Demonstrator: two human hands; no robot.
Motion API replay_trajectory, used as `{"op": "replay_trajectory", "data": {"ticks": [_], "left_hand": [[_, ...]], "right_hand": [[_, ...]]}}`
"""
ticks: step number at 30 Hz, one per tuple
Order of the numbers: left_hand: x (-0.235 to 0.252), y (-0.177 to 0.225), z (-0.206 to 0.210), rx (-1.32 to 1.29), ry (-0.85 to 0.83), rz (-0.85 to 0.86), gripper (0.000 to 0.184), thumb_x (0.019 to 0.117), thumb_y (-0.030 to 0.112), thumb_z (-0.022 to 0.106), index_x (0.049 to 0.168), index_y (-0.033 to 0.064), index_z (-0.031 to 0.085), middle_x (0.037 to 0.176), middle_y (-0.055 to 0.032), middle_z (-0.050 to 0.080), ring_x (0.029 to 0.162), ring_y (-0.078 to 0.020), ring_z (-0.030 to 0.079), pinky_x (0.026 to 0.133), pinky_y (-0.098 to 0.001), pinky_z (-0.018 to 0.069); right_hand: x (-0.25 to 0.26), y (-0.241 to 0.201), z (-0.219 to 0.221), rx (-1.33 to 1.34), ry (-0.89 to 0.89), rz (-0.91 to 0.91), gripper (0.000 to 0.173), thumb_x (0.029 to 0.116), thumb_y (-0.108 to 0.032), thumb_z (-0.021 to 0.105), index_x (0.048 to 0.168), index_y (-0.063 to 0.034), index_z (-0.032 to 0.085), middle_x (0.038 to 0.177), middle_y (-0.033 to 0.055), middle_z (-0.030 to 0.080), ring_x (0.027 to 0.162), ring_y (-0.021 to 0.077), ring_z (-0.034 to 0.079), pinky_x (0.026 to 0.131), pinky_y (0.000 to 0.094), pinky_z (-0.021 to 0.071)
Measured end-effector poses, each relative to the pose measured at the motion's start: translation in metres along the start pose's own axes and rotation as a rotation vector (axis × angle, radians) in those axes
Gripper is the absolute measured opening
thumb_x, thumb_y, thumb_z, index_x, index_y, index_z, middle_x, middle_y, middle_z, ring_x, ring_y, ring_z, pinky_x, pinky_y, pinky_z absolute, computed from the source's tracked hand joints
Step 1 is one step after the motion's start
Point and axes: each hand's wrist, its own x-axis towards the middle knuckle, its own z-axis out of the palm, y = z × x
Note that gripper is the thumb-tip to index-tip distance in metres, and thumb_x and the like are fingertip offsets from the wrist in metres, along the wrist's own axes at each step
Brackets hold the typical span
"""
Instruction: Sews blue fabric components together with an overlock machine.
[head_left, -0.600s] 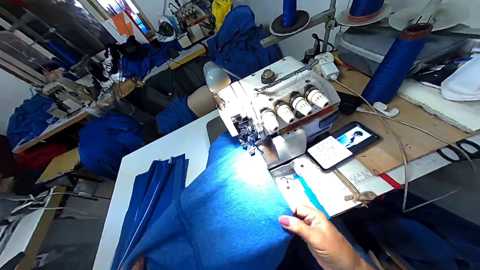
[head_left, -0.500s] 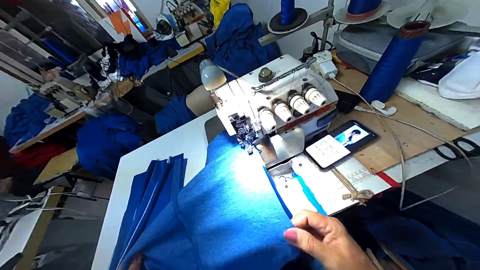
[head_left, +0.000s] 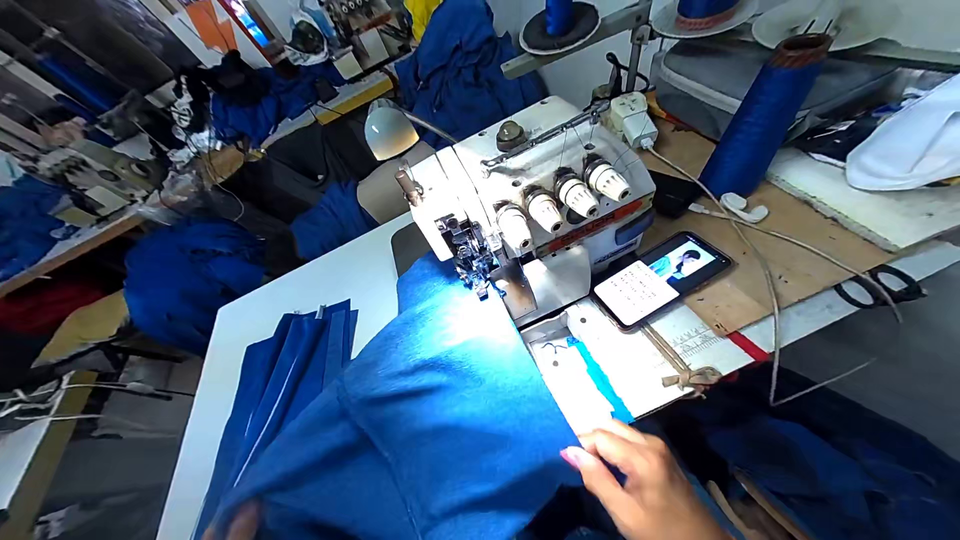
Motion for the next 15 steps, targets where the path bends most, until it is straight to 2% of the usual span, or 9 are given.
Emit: {"op": "replay_trajectory", "data": {"ticks": [1,3,5,7,9,10,12,14,15], "left_hand": [[-0.002,0.010,0.001,-0.070,0.015,0.008,0.030,0.1061,0.007,0.037,0.133,-0.0067,0.039,0.107,0.0044,0.059,0.097,0.0030,0.062,0.091,-0.0221,0.0540],[-0.009,0.037,0.013,-0.197,0.109,0.063,0.020,0.1041,0.003,0.038,0.120,-0.0030,0.048,0.097,0.0031,0.069,0.090,-0.0052,0.070,0.087,-0.0274,0.0587],[-0.005,0.051,0.014,-0.229,0.115,0.103,0.019,0.1040,-0.002,0.032,0.112,0.0007,0.050,0.090,0.0067,0.069,0.087,-0.0026,0.070,0.086,-0.0247,0.0589],[0.010,0.036,-0.005,-0.190,-0.017,0.132,0.022,0.1043,-0.002,0.031,0.120,0.0011,0.046,0.098,0.0122,0.067,0.097,0.0032,0.067,0.094,-0.0221,0.0556],[0.010,0.026,-0.006,-0.166,-0.053,0.095,0.022,0.1049,-0.002,0.030,0.121,0.0014,0.046,0.098,0.0137,0.067,0.096,0.0051,0.066,0.093,-0.0205,0.0556],[0.010,0.021,-0.003,-0.159,-0.051,0.075,0.022,0.1053,0.000,0.031,0.119,0.0039,0.048,0.095,0.0151,0.068,0.093,0.0059,0.067,0.091,-0.0195,0.0563],[0.008,0.008,0.000,-0.139,-0.028,0.042,0.022,0.1063,0.002,0.032,0.120,0.0050,0.049,0.094,0.0170,0.067,0.092,0.0083,0.066,0.089,-0.0168,0.0559],[0.006,0.002,-0.003,-0.138,-0.015,0.039,0.022,0.1061,0.001,0.031,0.121,0.0031,0.048,0.096,0.0157,0.066,0.093,0.0082,0.065,0.090,-0.0165,0.0552],[0.003,0.005,-0.004,-0.151,0.002,0.052,0.022,0.1053,0.001,0.032,0.118,0.0030,0.049,0.095,0.0140,0.068,0.093,0.0061,0.067,0.090,-0.0182,0.0562]], "right_hand": [[-0.002,-0.017,-0.011,0.123,-0.058,0.086,0.024,0.0971,-0.012,0.063,0.077,0.0009,0.068,0.081,0.0108,0.070,0.080,0.0089,0.067,0.073,0.0178,0.0535],[-0.003,-0.037,-0.023,0.299,-0.155,0.276,0.024,0.0974,-0.009,0.064,0.079,0.0048,0.069,0.086,0.0129,0.070,0.080,0.0069,0.065,0.071,0.0175,0.0518],[-0.005,-0.032,-0.017,0.325,-0.180,0.358,0.024,0.0947,-0.012,0.068,0.076,0.0025,0.070,0.095,0.0120,0.070,0.085,0.0048,0.064,0.073,0.0167,0.0523],[-0.007,-0.022,-0.006,0.289,-0.152,0.312,0.026,0.0927,-0.016,0.072,0.073,0.0014,0.070,0.113,0.0158,0.066,0.105,0.0083,0.062,0.088,0.0196,0.0527],[-0.007,-0.014,0.005,0.155,-0.078,0.199,0.031,0.0943,-0.024,0.071,0.071,-0.0034,0.067,0.131,0.0205,0.064,0.128,0.0184,0.056,0.106,0.0302,0.0459],[-0.004,-0.006,0.011,0.051,-0.043,0.146,0.034,0.0960,-0.029,0.068,0.070,-0.0075,0.065,0.134,0.0205,0.063,0.134,0.0236,0.052,0.110,0.0361,0.0428],[0.003,0.011,0.021,-0.098,-0.014,0.088,0.035,0.0977,-0.034,0.064,0.072,-0.0112,0.069,0.126,0.0164,0.069,0.129,0.0291,0.058,0.107,0.0457,0.0463],[0.003,0.019,0.025,-0.152,-0.006,0.036,0.033,0.0981,-0.029,0.062,0.071,-0.0111,0.068,0.093,0.0065,0.073,0.098,0.0202,0.069,0.093,0.0422,0.0527],[0.002,0.016,0.022,-0.109,-0.010,0.018,0.033,0.0980,-0.025,0.062,0.069,-0.0095,0.065,0.078,0.0037,0.068,0.081,0.0145,0.066,0.085,0.0344,0.0536]]}}
